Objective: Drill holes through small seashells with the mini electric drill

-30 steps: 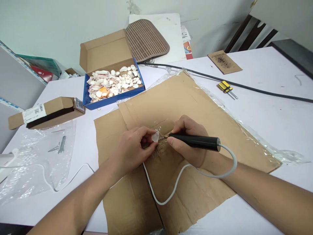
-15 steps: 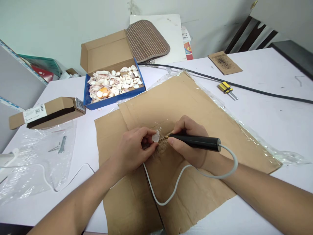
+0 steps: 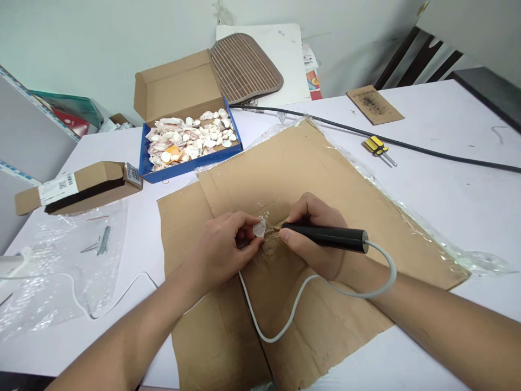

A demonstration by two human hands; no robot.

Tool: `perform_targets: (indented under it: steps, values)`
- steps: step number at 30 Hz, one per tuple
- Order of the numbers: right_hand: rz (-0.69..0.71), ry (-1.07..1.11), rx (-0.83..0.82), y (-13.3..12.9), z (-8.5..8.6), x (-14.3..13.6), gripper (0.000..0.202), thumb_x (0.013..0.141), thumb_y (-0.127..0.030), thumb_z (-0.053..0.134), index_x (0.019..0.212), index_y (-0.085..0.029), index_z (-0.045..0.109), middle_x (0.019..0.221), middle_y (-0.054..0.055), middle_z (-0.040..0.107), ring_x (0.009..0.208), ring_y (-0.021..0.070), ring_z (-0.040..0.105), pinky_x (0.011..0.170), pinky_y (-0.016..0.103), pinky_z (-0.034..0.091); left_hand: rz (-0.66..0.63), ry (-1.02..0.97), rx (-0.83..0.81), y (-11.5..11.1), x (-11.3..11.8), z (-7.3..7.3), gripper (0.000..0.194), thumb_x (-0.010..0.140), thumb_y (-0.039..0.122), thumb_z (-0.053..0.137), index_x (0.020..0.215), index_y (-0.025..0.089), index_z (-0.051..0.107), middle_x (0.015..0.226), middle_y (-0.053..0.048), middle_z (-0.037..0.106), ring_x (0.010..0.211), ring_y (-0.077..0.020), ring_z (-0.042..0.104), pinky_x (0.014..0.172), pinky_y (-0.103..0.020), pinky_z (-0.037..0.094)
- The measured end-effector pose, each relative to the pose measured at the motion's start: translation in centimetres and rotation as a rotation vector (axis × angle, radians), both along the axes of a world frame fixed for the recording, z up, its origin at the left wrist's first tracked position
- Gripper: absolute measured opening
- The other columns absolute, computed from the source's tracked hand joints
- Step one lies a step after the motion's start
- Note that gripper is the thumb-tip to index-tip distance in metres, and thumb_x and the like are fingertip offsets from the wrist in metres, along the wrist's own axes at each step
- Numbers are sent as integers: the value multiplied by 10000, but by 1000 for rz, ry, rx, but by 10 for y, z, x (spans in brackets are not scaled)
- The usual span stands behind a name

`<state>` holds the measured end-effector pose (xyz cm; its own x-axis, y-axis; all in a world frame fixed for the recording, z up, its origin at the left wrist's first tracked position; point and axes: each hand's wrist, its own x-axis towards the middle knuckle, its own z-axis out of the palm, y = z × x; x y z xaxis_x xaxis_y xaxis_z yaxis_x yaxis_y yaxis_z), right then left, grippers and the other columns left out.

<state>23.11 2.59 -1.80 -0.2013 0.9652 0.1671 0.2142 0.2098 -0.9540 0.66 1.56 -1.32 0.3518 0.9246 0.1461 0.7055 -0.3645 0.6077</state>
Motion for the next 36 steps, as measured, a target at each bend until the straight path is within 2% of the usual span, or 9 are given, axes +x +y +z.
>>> perform_targets:
  steps: [9,36]
  values:
    - [5,-2,-10,0,0,0,192,778,-223,730,767,-267,544,664,-37,628,608,155,520,555,291,377,6,1,-11,0,0,-1,179,883,202,768,1061,219,782,798,9,780,674,-161,704,670,-278,584]
    - [2,-5,31,0,-1,0,164,797,-226,706,772,-259,547,676,-38,616,590,143,549,542,282,385,-13,-10,22,0,0,-1,184,874,153,789,1057,166,793,779,12,766,655,-144,685,622,-251,536]
